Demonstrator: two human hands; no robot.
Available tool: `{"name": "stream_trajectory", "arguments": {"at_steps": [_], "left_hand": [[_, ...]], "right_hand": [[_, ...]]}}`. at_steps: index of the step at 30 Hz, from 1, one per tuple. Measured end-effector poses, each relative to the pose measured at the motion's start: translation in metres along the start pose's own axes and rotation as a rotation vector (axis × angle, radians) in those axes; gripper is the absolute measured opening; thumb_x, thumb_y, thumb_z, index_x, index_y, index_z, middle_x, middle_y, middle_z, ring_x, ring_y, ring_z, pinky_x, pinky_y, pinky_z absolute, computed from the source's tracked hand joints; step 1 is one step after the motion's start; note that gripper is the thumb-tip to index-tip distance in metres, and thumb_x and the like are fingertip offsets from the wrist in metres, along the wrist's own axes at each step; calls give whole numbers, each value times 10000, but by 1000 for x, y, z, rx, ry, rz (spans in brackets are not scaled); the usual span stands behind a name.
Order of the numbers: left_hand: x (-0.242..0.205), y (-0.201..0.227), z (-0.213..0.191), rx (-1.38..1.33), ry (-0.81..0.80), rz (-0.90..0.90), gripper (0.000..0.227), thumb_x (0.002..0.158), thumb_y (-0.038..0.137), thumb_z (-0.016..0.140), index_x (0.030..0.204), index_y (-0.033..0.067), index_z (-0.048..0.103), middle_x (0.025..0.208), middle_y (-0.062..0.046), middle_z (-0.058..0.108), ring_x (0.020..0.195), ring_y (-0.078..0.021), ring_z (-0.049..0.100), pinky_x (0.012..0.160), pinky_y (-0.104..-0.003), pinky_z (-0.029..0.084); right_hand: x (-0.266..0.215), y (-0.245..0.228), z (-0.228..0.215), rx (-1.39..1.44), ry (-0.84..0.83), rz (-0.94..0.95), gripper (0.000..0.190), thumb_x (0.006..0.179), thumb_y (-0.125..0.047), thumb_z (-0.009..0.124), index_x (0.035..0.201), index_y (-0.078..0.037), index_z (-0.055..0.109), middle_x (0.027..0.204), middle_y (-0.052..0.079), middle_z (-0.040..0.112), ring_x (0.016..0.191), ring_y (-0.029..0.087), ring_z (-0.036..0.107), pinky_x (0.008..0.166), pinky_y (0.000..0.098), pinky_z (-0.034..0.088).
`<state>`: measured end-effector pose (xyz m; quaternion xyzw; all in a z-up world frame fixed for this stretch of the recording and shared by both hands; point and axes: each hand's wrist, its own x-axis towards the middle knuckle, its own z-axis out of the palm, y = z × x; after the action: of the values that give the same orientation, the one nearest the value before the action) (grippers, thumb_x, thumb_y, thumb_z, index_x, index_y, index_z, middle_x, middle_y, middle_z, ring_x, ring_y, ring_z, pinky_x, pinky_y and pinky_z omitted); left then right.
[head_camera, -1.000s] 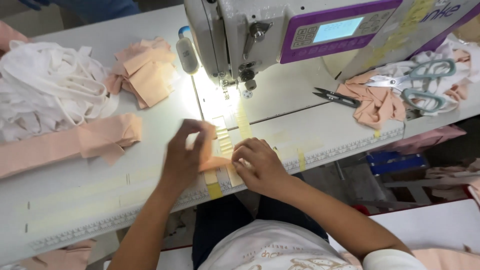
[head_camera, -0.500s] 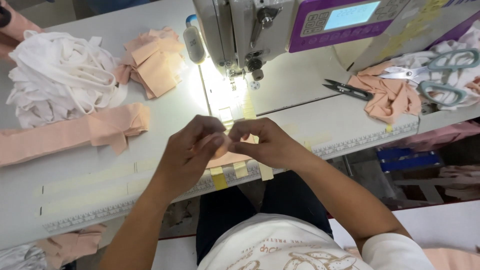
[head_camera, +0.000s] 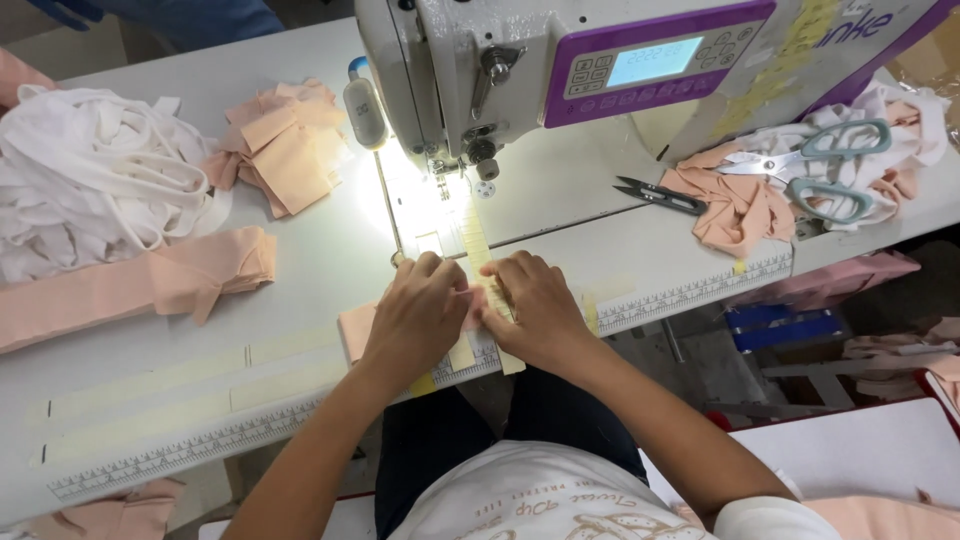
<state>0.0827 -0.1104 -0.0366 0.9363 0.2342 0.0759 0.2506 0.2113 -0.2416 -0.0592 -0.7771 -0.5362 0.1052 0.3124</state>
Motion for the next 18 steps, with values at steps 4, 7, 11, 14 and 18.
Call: {"name": "stream_trajectory", "arguments": {"at_steps": [4, 7, 11, 14, 18], "left_hand": [[-26, 12, -23, -482, 16, -56, 213, 982, 247, 617, 1079, 59, 644, 976, -200, 695, 1030, -454, 702, 836, -587, 546], [-42, 27, -47, -674, 117, -34, 181, 975, 160, 639, 1138, 92, 599, 955, -157, 688, 1069, -377, 696, 927, -549, 502], [-54, 44, -70, -827, 115, -88, 167, 908, 252, 722, 1046, 163, 685, 868, 34, 636, 892, -116, 621, 915, -299, 497], [-62, 53, -76, -874, 182, -67, 133, 904, 265, 725, 914, 135, 700, 866, 29, 700, 887, -121, 666, 897, -297, 507], [-68, 61, -74, -984, 235, 18, 89, 914, 197, 734, 925, 117, 697, 859, 13, 712, 876, -127, 680, 890, -303, 526]], "right_hand": [[0, -9, -14, 447, 30, -46, 198, 852, -198, 783, 970, -75, 684, 942, 83, 627, 1006, 351, 639, 903, 487, 441], [-1, -34, -44, 591, 43, -124, 94, 907, -89, 729, 835, -135, 690, 785, 10, 684, 880, 262, 687, 912, 445, 436], [-8, -65, -75, 444, -50, -167, 68, 943, -155, 675, 884, -168, 644, 815, -56, 664, 787, 130, 609, 830, 327, 442], [-12, -77, -88, 505, -46, -198, 37, 945, -146, 683, 919, -137, 657, 816, -26, 654, 787, 142, 595, 751, 310, 474], [-20, -85, -95, 545, 38, -267, 80, 960, -171, 686, 917, -108, 662, 782, -12, 636, 732, 134, 591, 696, 296, 483]]}}
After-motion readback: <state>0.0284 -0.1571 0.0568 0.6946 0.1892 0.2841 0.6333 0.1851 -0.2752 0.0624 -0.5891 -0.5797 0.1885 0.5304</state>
